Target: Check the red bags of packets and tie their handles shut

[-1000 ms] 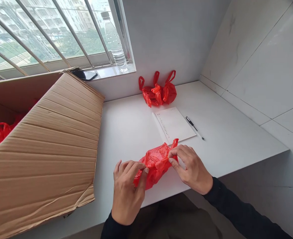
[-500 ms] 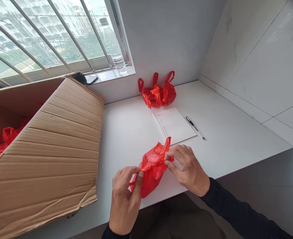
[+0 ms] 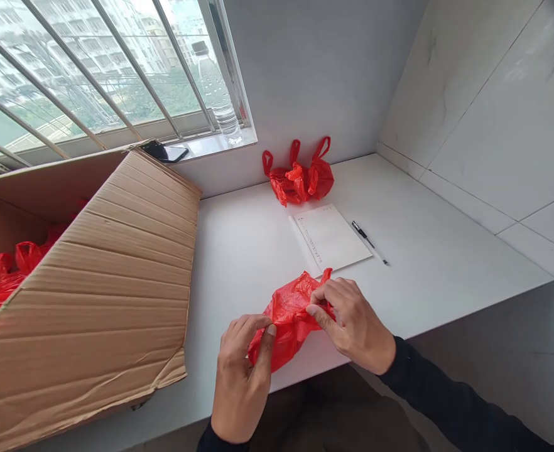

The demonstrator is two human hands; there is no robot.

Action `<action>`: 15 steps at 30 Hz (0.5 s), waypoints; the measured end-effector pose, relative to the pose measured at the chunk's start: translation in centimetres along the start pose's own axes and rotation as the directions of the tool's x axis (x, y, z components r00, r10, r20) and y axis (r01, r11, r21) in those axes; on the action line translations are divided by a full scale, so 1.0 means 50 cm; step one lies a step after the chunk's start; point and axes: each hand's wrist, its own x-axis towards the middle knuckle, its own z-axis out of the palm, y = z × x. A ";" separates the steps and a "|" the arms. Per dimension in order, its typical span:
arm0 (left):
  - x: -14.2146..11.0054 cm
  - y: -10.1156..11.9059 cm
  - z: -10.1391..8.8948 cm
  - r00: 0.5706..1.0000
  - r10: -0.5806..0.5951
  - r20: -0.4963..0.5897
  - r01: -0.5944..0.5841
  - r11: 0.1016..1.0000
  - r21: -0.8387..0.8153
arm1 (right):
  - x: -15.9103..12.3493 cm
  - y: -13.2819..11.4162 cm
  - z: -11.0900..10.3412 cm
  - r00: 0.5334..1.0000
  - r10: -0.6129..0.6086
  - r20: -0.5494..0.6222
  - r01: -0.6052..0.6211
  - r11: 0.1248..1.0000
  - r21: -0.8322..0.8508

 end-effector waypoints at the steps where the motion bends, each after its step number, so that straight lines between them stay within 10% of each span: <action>1: -0.001 -0.003 -0.003 1.000 -0.011 -0.013 0.011 1.000 0.013 | -0.001 0.004 -0.005 1.000 0.014 -0.011 -0.014 1.000 -0.005; 15: -0.008 -0.011 -0.006 0.990 -0.140 0.003 0.140 0.988 -0.070 | 0.004 -0.009 -0.011 0.999 0.031 0.022 -0.032 0.999 0.033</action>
